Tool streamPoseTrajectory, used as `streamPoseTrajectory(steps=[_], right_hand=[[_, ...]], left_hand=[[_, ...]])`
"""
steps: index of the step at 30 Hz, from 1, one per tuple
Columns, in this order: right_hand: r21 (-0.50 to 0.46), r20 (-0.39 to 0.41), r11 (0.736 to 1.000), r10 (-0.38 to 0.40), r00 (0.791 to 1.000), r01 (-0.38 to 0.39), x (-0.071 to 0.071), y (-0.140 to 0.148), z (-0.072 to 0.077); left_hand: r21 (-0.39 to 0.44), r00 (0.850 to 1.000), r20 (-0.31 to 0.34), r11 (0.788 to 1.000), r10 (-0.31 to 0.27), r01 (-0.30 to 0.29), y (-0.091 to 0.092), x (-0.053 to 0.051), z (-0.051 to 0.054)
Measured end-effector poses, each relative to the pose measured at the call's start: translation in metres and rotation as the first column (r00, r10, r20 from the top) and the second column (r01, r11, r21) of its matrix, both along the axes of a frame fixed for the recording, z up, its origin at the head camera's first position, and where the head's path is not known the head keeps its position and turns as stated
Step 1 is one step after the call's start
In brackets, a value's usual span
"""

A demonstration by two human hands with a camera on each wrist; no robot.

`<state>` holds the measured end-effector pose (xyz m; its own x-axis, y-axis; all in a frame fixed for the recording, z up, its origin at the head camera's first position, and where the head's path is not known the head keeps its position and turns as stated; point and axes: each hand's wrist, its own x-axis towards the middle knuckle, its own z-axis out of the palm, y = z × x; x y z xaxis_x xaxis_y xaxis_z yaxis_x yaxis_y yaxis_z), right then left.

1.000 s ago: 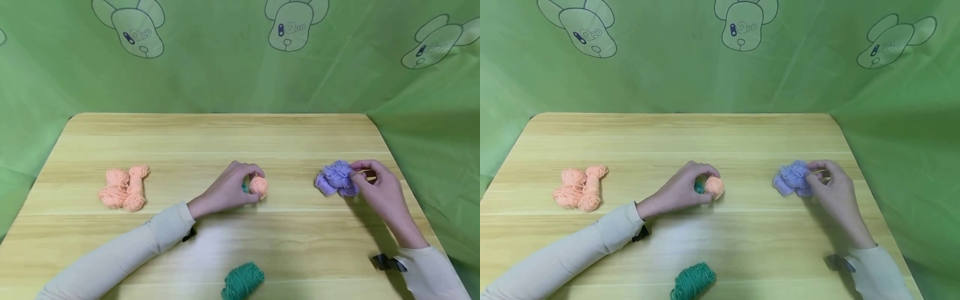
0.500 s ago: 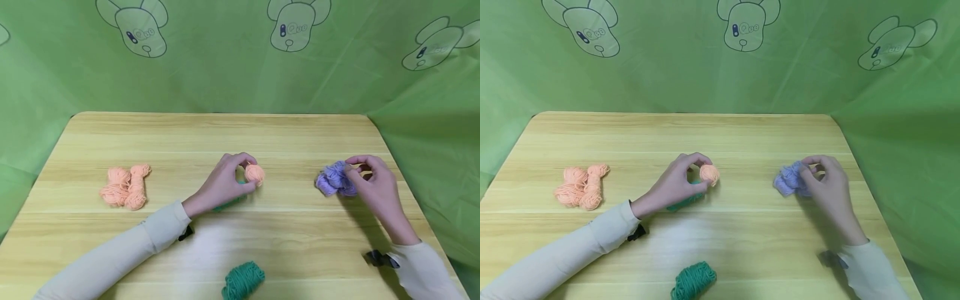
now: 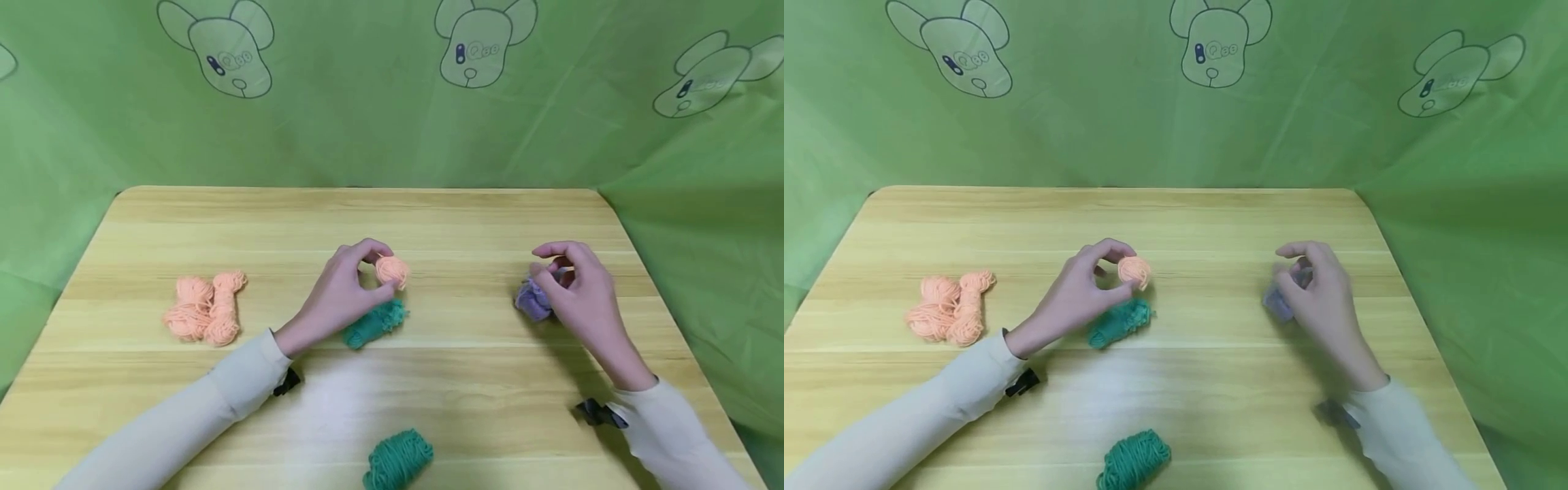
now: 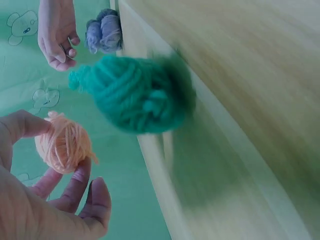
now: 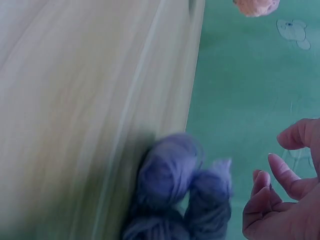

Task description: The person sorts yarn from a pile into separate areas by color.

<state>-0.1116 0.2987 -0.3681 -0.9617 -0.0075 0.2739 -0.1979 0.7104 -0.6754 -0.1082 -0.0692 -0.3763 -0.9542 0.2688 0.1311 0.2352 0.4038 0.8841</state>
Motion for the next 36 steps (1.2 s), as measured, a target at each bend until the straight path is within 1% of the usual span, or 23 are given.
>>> streamPoseTrajectory(steps=[4,11,17,19,22,26,32,36], right_hand=[[-0.006,-0.007,0.999,0.047,0.999,-0.047,0.002,-0.014,0.003],[-0.059,0.009,0.988,0.143,0.99,-0.142,0.007,-0.034,0.008],[-0.04,-0.01,0.974,0.222,0.975,-0.222,0.012,-0.045,0.014],[-0.04,-0.022,0.965,0.259,0.966,-0.26,0.013,-0.047,0.015],[-0.056,-0.038,0.944,0.324,0.945,-0.326,0.017,-0.051,0.015],[-0.073,-0.032,0.918,0.389,0.921,-0.391,0.022,-0.055,0.014],[-0.065,-0.005,0.884,0.464,0.886,-0.463,0.029,-0.063,0.011],[-0.026,-0.01,0.863,0.504,0.864,-0.504,0.034,-0.065,0.008]], left_hand=[[-0.032,0.999,0.006,0.998,0.045,-0.044,-0.008,0.001,0.001],[-0.055,0.995,-0.001,0.994,0.095,-0.095,-0.023,0.005,0.002],[-0.078,0.99,0.005,0.987,0.144,-0.143,-0.042,0.011,0.003],[-0.081,0.987,0.003,0.983,0.162,-0.162,-0.05,0.013,0.002],[-0.08,0.983,0.0,0.98,0.185,-0.184,-0.06,0.016,0.0],[-0.094,0.977,-0.001,0.972,0.215,-0.214,-0.07,0.019,-0.001],[-0.11,0.967,0.001,0.961,0.254,-0.252,-0.085,0.024,0.002],[-0.111,0.964,-0.01,0.958,0.267,-0.266,-0.092,0.028,0.005]])
